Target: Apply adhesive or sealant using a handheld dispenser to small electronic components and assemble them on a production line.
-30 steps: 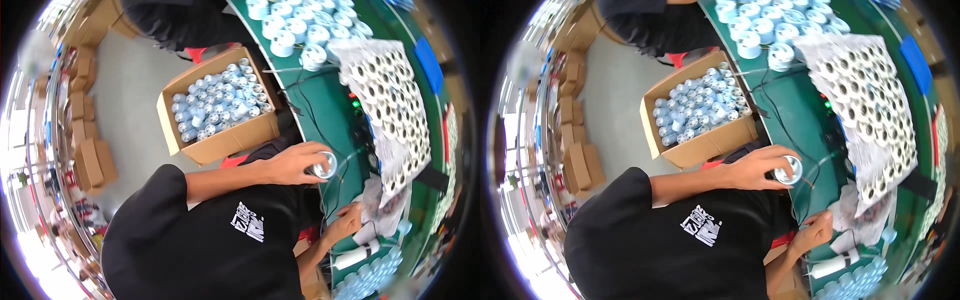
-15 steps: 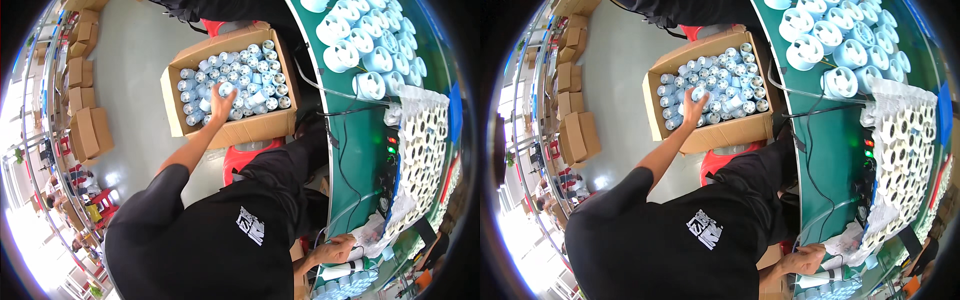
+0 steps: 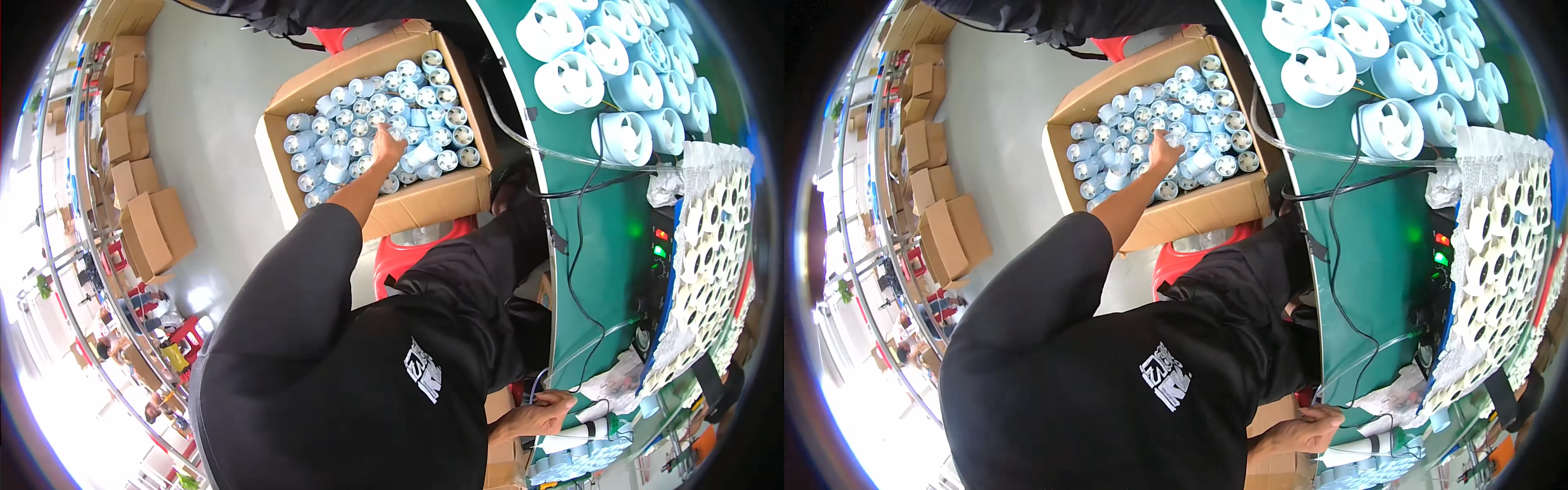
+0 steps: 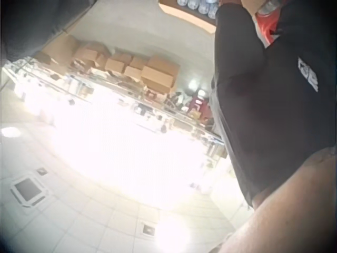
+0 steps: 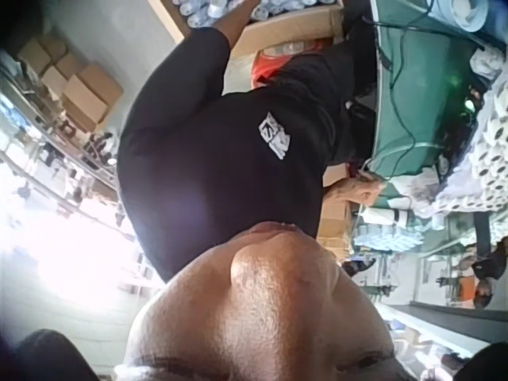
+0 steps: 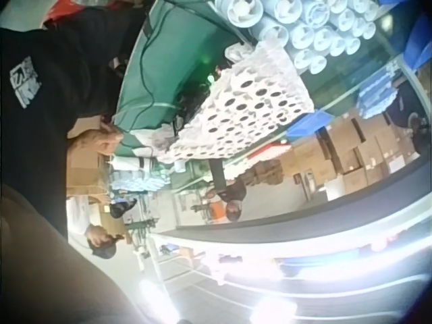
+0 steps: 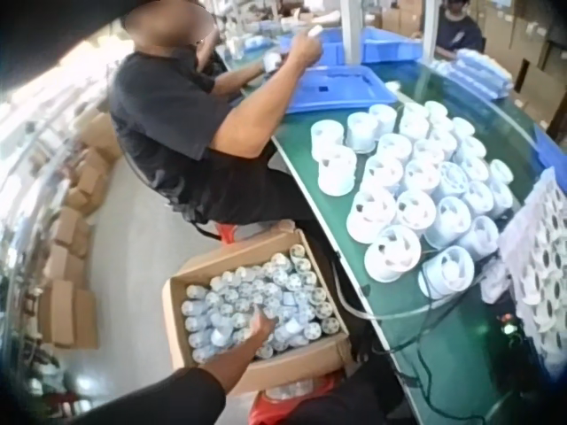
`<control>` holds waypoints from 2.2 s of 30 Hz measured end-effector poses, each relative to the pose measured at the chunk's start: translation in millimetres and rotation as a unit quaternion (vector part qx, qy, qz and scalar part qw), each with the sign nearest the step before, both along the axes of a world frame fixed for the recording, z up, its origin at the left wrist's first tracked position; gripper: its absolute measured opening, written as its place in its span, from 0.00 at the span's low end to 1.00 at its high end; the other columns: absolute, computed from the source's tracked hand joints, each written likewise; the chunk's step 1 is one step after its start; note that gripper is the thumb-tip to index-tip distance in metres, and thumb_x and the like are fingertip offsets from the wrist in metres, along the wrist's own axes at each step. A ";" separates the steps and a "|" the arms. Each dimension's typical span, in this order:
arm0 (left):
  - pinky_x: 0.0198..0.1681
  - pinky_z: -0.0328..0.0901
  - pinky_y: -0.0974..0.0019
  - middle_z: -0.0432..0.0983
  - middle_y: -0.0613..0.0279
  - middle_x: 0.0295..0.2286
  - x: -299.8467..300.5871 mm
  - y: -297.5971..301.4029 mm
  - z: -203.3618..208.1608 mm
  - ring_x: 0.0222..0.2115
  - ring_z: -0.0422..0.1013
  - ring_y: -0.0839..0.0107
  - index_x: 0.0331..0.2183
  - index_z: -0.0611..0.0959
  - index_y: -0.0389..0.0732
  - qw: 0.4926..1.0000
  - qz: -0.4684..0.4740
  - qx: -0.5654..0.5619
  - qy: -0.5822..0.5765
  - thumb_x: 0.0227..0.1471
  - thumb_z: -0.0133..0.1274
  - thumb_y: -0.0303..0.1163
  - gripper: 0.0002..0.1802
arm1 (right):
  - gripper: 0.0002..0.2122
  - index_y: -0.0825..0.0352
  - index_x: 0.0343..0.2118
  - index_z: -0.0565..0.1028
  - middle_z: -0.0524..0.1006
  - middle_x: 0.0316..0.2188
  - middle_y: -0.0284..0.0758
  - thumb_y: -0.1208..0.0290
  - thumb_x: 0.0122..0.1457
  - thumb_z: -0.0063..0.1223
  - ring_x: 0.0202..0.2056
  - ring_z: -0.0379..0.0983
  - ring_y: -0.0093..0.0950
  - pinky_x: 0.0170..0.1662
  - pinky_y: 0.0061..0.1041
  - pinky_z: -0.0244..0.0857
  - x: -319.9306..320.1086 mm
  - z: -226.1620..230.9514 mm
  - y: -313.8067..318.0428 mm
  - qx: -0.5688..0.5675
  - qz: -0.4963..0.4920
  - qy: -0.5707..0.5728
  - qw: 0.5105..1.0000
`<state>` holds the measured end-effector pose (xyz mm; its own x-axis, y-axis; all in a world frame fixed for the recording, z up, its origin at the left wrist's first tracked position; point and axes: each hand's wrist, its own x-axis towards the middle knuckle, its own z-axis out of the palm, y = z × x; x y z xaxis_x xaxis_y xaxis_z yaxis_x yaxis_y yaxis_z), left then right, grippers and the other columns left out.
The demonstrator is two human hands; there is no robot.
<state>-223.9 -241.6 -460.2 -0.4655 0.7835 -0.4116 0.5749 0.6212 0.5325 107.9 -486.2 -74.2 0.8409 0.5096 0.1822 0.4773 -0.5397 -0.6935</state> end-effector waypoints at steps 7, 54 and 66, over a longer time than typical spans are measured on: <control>0.52 0.53 0.47 0.74 0.57 0.42 10.4 -0.2 6.5 0.51 0.60 0.56 0.47 0.68 0.47 0.985 -0.102 -0.091 0.107 0.33 0.64 0.43 0.37 | 0.25 0.66 0.12 0.59 0.57 0.12 0.28 0.58 0.66 0.39 0.19 0.51 0.20 0.26 0.21 0.45 7.7 -3.7 -10.0 0.003 -0.019 0.017 1.000; 0.49 0.62 0.60 0.70 0.54 0.42 358.4 -124.6 455.4 0.44 0.67 0.57 0.48 0.71 0.38 0.631 -0.600 0.366 -0.327 0.33 0.66 0.23 0.35 | 0.11 0.69 0.33 0.75 0.70 0.27 0.38 0.80 0.44 0.60 0.29 0.68 0.38 0.30 0.33 0.63 138.1 151.0 9.0 0.042 0.315 -0.018 0.948; 0.50 0.62 0.64 0.70 0.56 0.46 296.3 -115.4 413.9 0.46 0.69 0.64 0.49 0.71 0.38 0.724 -0.462 0.184 -0.478 0.40 0.66 0.29 0.33 | 0.05 0.65 0.26 0.73 0.68 0.27 0.30 0.75 0.43 0.50 0.34 0.68 0.26 0.36 0.24 0.64 207.3 67.9 127.4 -0.111 0.381 -0.542 0.741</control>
<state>72.4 -357.0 -46.3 0.6872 0.7173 0.1148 -0.0846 -0.0779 0.9934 315.2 -358.8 -6.2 -0.2849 0.8795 0.3813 0.9140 0.1294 0.3845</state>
